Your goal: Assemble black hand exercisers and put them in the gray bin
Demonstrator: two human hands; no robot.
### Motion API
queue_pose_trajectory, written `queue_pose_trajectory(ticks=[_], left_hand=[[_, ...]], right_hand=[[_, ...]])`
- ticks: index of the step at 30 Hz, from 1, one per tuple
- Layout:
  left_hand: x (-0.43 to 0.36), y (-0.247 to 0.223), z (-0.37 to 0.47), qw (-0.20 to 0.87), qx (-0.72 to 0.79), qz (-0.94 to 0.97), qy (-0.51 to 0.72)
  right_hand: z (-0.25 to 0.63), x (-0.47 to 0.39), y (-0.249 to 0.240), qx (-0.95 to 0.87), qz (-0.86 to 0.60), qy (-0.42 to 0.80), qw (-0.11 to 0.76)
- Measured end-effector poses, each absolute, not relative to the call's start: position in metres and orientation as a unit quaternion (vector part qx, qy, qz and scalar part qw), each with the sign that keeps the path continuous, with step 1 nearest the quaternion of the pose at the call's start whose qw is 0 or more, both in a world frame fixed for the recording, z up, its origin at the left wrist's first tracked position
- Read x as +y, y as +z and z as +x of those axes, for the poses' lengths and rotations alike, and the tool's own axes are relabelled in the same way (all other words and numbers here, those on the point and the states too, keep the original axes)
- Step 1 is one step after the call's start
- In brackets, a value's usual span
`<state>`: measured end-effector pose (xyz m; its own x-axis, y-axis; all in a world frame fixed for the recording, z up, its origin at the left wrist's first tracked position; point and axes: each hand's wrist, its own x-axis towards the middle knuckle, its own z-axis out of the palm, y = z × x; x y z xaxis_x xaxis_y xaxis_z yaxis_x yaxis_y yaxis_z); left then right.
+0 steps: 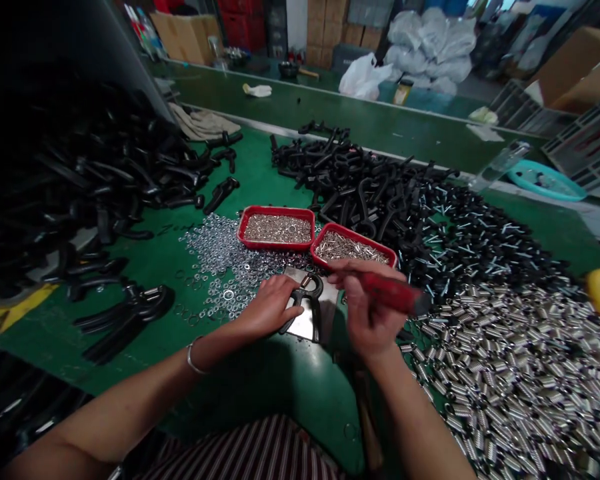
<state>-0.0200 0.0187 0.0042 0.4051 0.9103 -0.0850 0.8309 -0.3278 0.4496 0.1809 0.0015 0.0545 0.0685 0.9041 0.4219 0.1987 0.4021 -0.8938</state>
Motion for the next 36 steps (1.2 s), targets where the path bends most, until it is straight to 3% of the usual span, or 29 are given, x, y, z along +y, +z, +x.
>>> queue_pose_trajectory(ticks=[2, 6, 8, 11, 14, 18, 22, 28, 36], left_hand=[[0.017, 0.002, -0.021, 0.221, 0.538, 0.808, 0.096], [0.008, -0.003, -0.022, 0.222, 0.538, 0.804, 0.12], [0.006, -0.002, -0.023, 0.222, 0.526, 0.81, 0.133], [0.024, 0.007, -0.035, 0.203, 0.477, 0.84, 0.16], [0.072, 0.02, -0.059, 0.117, 0.481, 0.851, 0.173], [0.143, 0.036, -0.087, -0.002, 0.6, 0.798, 0.054], [0.172, 0.034, -0.094, -0.033, 0.597, 0.801, 0.044], [0.158, 0.015, -0.097, -0.062, 0.604, 0.791, 0.073], [0.161, 0.005, -0.097, -0.059, 0.591, 0.797, 0.114]], right_hand=[[0.206, -0.003, 0.055, -0.669, -0.499, 0.26, 0.486], [0.254, -0.026, 0.018, -0.817, -0.522, 0.195, 0.146], [0.273, -0.036, 0.003, -0.825, -0.533, 0.171, 0.077], [0.287, -0.035, 0.012, -0.819, -0.542, 0.161, 0.101], [0.269, -0.012, 0.044, -0.809, -0.544, 0.157, 0.159], [0.196, 0.047, 0.069, -0.848, -0.498, 0.122, 0.136], [0.125, 0.128, 0.063, -0.866, -0.494, 0.009, 0.08], [0.094, 0.177, 0.035, -0.856, -0.515, 0.017, 0.052], [0.108, 0.171, 0.02, -0.824, -0.542, 0.079, 0.143]])
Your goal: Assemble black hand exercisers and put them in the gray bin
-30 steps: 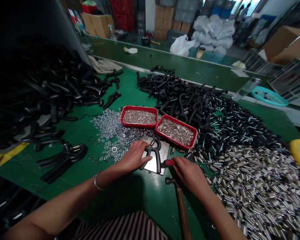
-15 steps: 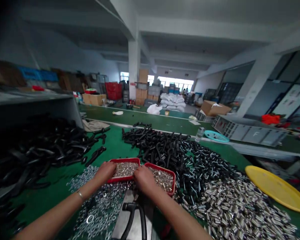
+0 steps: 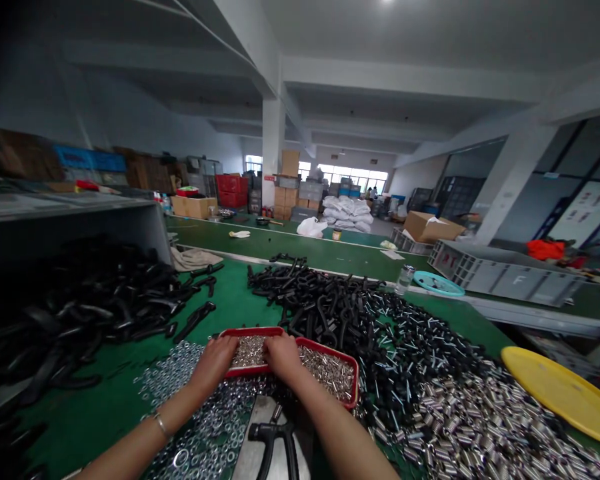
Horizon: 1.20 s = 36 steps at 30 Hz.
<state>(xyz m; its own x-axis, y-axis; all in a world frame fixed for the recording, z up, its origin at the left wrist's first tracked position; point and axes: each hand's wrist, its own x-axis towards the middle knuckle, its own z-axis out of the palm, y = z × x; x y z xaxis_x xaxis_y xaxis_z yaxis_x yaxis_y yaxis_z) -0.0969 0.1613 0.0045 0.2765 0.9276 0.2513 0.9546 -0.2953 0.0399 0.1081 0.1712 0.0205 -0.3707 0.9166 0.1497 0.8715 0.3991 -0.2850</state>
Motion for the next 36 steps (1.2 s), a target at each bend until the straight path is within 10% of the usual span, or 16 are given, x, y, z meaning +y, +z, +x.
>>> queue_pose_trajectory(ticks=[10, 18, 29, 36], left_hand=[[0.152, 0.016, -0.093, 0.013, -0.614, -0.775, -0.151], [0.156, 0.006, -0.101, -0.029, -0.616, -0.777, -0.126], [0.16, -0.001, -0.101, 0.009, -0.595, -0.78, -0.195], [0.155, -0.002, -0.105, -0.015, -0.593, -0.761, -0.262]], right_hand=[[0.136, 0.132, 0.045, -0.705, -0.534, 0.246, 0.398], [0.211, 0.024, 0.033, -0.53, -0.527, 0.513, 0.423], [0.212, -0.006, 0.014, -0.527, -0.528, 0.544, 0.384], [0.177, 0.014, -0.011, -0.766, -0.5, 0.234, 0.329]])
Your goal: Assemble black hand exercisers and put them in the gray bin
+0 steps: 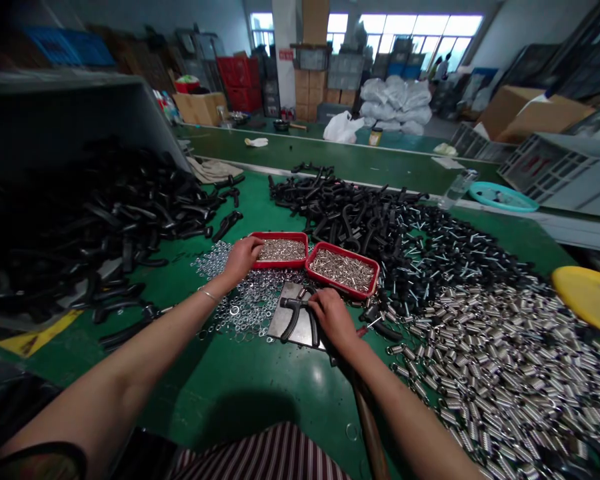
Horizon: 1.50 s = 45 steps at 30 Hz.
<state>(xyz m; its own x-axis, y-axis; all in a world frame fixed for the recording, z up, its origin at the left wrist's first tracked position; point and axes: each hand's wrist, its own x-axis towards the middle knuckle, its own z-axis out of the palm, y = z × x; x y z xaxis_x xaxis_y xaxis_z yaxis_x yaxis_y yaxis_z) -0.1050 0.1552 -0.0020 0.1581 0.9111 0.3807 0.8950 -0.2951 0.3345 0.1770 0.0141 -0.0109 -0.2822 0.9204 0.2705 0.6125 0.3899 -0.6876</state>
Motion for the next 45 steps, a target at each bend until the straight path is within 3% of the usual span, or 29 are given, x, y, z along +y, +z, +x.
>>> queue_pose_trajectory(ticks=[9, 15, 20, 24, 28, 35, 39, 45], left_hand=[[0.138, 0.007, -0.097, 0.106, 0.561, 0.747, 0.342], [0.063, 0.006, -0.056, 0.171, 0.447, 0.831, 0.284], [0.038, -0.004, -0.033, 0.123, 0.442, 0.854, 0.245], [0.036, -0.015, -0.023, 0.096, 0.434, 0.865, 0.233], [0.035, -0.023, -0.019, 0.046, 0.421, 0.88, 0.217], [0.038, -0.027, -0.024, -0.051, 0.336, 0.927, 0.155], [0.032, -0.028, -0.03, 0.019, 0.331, 0.928, 0.172], [0.042, -0.013, -0.031, 0.172, 0.422, 0.861, 0.225]], right_hand=[[0.167, 0.018, -0.021, -0.839, -0.466, 0.096, 0.265], [0.167, 0.015, -0.023, -0.865, -0.459, 0.027, 0.2], [0.172, 0.015, -0.016, -0.881, -0.437, 0.062, 0.172], [0.186, 0.007, -0.011, -0.843, -0.445, 0.169, 0.252], [0.217, -0.023, -0.006, -0.775, -0.522, 0.197, 0.297], [0.274, -0.115, -0.002, -0.743, -0.608, 0.213, 0.179], [0.267, -0.165, -0.011, -0.718, -0.666, 0.17, 0.107], [0.25, -0.173, -0.024, -0.693, -0.683, 0.169, 0.161]])
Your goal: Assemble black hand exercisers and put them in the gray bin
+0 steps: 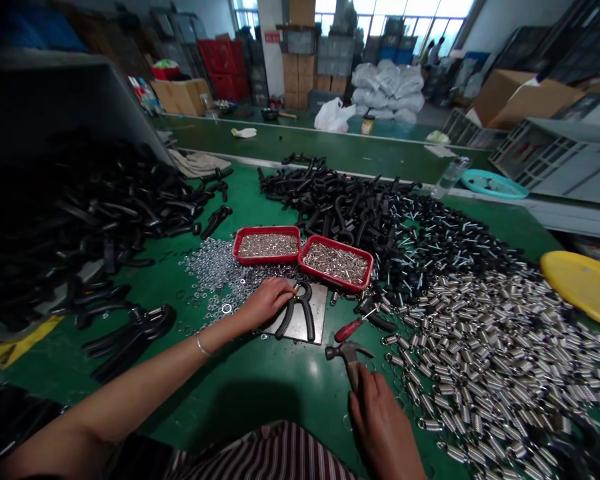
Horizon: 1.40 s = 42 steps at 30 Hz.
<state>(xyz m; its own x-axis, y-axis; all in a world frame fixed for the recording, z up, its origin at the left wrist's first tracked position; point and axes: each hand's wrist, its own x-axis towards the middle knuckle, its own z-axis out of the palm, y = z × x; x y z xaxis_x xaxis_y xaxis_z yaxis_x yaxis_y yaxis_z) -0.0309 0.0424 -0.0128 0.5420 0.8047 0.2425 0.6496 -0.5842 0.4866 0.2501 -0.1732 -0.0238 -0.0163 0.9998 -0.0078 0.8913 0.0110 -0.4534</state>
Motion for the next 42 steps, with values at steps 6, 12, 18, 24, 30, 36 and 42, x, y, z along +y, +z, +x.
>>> queue_pose_trajectory(ticks=[6, 12, 18, 24, 30, 36, 42], left_hand=[[0.124, 0.02, -0.069, 0.015, 0.553, 0.814, 0.179], [0.171, 0.021, -0.094, -0.016, 0.606, 0.792, 0.071], [0.167, 0.012, -0.093, -0.031, 0.613, 0.787, 0.066], [0.169, 0.012, -0.089, -0.029, 0.626, 0.778, 0.054], [0.169, 0.014, -0.087, -0.02, 0.617, 0.785, 0.061], [0.167, 0.012, -0.086, -0.022, 0.621, 0.78, 0.078], [0.152, 0.022, -0.088, -0.033, 0.619, 0.776, 0.119]], right_hand=[[0.269, -0.144, 0.019, -0.665, -0.663, 0.268, 0.216], [0.248, -0.1, 0.053, -0.684, -0.62, 0.359, 0.136], [0.212, -0.046, 0.056, -0.736, -0.616, 0.214, 0.182], [0.196, -0.025, 0.042, -0.786, -0.567, 0.228, 0.095], [0.208, -0.026, 0.037, -0.748, -0.617, 0.232, 0.082], [0.221, -0.015, 0.032, -0.728, -0.608, 0.288, 0.132], [0.216, -0.023, 0.014, -0.761, -0.617, 0.185, 0.07]])
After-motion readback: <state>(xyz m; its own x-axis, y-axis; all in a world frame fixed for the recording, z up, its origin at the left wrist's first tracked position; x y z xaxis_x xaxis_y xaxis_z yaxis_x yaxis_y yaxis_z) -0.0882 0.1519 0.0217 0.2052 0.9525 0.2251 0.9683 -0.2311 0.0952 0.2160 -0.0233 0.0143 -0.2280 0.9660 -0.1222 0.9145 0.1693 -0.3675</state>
